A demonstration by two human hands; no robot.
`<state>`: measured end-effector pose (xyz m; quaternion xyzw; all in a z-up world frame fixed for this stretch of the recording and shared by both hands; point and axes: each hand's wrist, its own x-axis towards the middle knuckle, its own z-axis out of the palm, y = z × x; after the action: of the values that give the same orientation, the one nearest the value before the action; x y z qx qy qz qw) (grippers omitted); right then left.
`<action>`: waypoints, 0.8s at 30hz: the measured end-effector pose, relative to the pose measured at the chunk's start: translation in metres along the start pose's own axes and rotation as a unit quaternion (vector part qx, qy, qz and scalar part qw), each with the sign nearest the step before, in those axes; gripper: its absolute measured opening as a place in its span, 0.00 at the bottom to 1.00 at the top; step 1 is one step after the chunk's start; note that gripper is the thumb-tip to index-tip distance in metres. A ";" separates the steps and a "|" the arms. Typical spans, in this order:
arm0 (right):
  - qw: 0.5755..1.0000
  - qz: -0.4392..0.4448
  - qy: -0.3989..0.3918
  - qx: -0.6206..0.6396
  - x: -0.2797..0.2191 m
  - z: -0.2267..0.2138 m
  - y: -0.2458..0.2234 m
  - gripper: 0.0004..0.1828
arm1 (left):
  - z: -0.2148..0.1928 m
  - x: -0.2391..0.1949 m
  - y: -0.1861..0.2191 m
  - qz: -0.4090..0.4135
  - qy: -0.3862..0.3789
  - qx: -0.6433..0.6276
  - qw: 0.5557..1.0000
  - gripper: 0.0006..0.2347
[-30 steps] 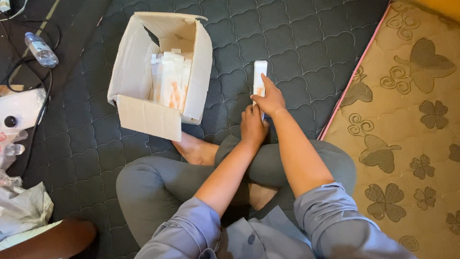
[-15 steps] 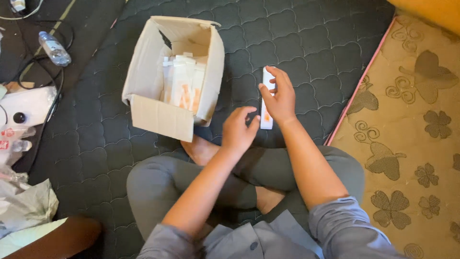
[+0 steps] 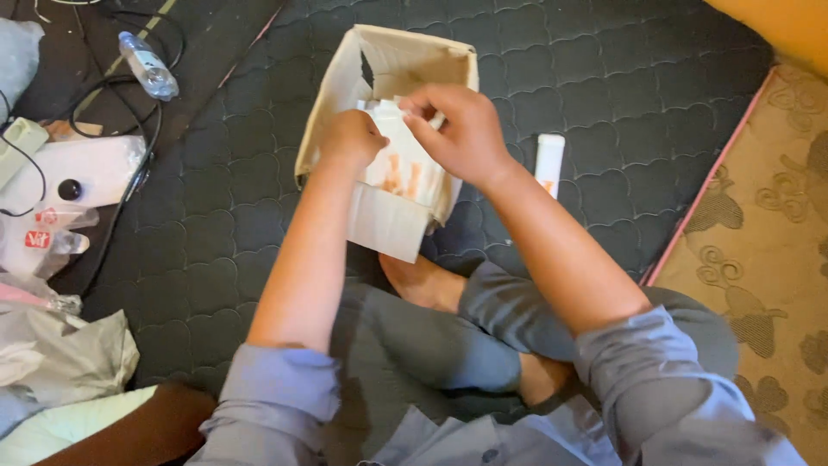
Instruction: A person sits on the floor and organizes a box of paper labels by inspecting them one by one.
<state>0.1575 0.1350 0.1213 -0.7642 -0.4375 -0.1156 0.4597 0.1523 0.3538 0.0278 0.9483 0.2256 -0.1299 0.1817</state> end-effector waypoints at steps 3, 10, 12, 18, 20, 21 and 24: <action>0.983 0.161 -0.092 0.004 0.045 0.055 0.034 0.06 | 0.039 0.033 -0.020 -0.029 -0.036 -0.064 0.997 0.08; 0.865 0.315 -0.285 -0.265 0.020 0.177 0.161 0.09 | 0.107 0.039 -0.046 -0.051 0.022 -0.098 0.994 0.19; 0.826 0.294 -0.325 -0.355 0.019 0.185 0.175 0.12 | 0.118 0.053 -0.044 -0.050 0.030 -0.146 0.988 0.22; 0.784 0.320 -0.387 -0.364 0.012 0.181 0.132 0.22 | 0.067 0.010 -0.021 -0.038 -0.055 -0.098 0.993 0.16; 0.783 0.327 -0.392 -0.356 0.011 0.183 0.134 0.26 | 0.073 0.015 -0.021 -0.040 -0.061 -0.100 0.992 0.16; 0.782 0.334 -0.395 -0.348 0.013 0.184 0.135 0.31 | 0.075 0.019 -0.022 -0.042 -0.066 -0.101 0.992 0.16; 0.780 0.347 -0.402 -0.330 0.009 0.190 0.142 0.30 | 0.080 0.020 -0.025 -0.045 -0.065 -0.113 0.990 0.17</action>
<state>0.2298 0.2651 -0.0630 -0.9463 -0.2230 0.2323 -0.0292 0.1447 0.3498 -0.0574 0.8999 0.2693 -0.1735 0.2960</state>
